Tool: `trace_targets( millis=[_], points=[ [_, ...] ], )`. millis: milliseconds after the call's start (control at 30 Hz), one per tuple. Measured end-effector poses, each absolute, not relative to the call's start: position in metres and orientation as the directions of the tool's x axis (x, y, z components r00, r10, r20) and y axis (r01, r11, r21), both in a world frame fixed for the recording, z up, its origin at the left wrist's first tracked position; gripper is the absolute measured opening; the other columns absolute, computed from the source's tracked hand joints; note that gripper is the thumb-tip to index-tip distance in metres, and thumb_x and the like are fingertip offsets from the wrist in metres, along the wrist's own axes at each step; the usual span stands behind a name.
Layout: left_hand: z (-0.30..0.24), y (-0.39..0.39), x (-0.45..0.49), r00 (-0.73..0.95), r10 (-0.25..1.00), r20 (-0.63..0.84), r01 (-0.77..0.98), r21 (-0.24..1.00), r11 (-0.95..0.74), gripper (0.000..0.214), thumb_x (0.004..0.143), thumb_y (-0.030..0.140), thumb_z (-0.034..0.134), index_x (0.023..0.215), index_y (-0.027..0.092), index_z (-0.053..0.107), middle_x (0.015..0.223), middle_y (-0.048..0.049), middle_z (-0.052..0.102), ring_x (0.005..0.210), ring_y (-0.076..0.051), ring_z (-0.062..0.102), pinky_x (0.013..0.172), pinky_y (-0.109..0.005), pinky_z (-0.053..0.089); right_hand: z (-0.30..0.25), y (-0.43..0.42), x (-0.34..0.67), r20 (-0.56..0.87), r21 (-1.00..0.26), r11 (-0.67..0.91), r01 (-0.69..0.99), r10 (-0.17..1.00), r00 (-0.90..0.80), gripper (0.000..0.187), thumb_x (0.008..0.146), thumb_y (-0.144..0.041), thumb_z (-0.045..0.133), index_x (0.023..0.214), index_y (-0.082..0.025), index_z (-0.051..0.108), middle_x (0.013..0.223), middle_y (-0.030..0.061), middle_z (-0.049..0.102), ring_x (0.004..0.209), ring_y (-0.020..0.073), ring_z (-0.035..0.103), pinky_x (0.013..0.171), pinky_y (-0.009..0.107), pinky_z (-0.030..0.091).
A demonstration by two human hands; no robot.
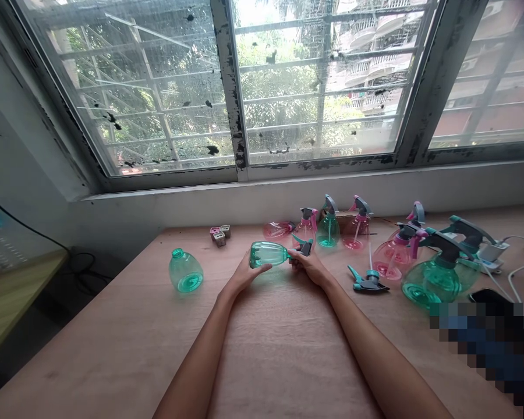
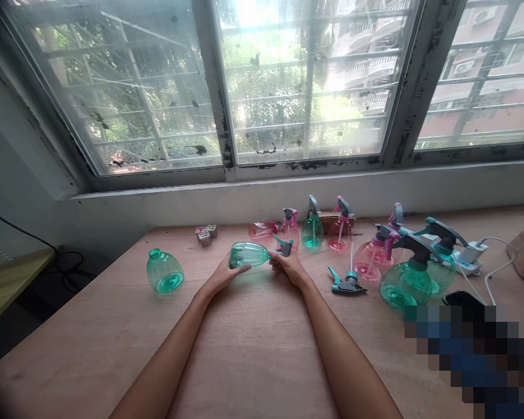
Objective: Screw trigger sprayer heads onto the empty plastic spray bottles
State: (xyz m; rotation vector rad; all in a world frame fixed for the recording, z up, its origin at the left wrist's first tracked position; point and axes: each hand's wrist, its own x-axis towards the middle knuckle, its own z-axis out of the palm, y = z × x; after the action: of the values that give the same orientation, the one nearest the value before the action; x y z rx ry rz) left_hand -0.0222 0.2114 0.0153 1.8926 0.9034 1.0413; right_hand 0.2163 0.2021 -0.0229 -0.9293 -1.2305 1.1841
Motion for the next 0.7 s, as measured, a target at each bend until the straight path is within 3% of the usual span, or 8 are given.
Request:
trace_targets(
  millis=[133, 333, 700],
  points=[
    [0.015, 0.2104, -0.0214, 0.418, 0.841, 0.344, 0.19, 0.872, -0.452, 0.072, 0.08, 0.03, 0.079, 0.142, 0.022, 0.045, 0.142, -0.0121, 0.057, 0.127, -0.031, 0.056, 0.109, -0.055, 0.044, -0.0215, 0.2009, 0.2164, 0.187, -0.973, 0.177, -0.148, 0.981, -0.055, 0.023, 0.097, -0.036, 0.063, 0.108, -0.016, 0.065, 0.094, 0.0021, 0.069, 0.07, 0.0138, 0.067, 0.061, 0.029, 0.058],
    [0.0178, 0.2082, -0.0211, 0.412, 0.847, 0.335, 0.219, 0.866, -0.449, 0.045, 0.091, 0.036, 0.068, 0.13, 0.019, 0.057, 0.128, -0.0102, 0.064, 0.116, -0.028, 0.063, 0.102, -0.055, 0.048, -0.0193, 0.1992, 0.2155, 0.186, -0.974, 0.175, -0.144, 0.98, -0.065, 0.021, 0.097, -0.035, 0.064, 0.106, -0.016, 0.066, 0.093, 0.0016, 0.07, 0.069, 0.0135, 0.066, 0.061, 0.029, 0.058],
    [0.0212, 0.2055, -0.0202, 0.422, 0.838, 0.346, 0.205, 0.864, -0.46, 0.053, 0.088, 0.033, 0.072, 0.135, 0.02, 0.052, 0.132, -0.0102, 0.062, 0.117, -0.029, 0.062, 0.101, -0.054, 0.049, -0.0262, 0.2036, 0.2159, 0.199, -0.965, 0.19, -0.182, 0.98, -0.029, 0.022, 0.097, -0.034, 0.064, 0.11, -0.016, 0.065, 0.094, 0.0018, 0.069, 0.069, 0.0134, 0.066, 0.06, 0.029, 0.058]
  ],
)
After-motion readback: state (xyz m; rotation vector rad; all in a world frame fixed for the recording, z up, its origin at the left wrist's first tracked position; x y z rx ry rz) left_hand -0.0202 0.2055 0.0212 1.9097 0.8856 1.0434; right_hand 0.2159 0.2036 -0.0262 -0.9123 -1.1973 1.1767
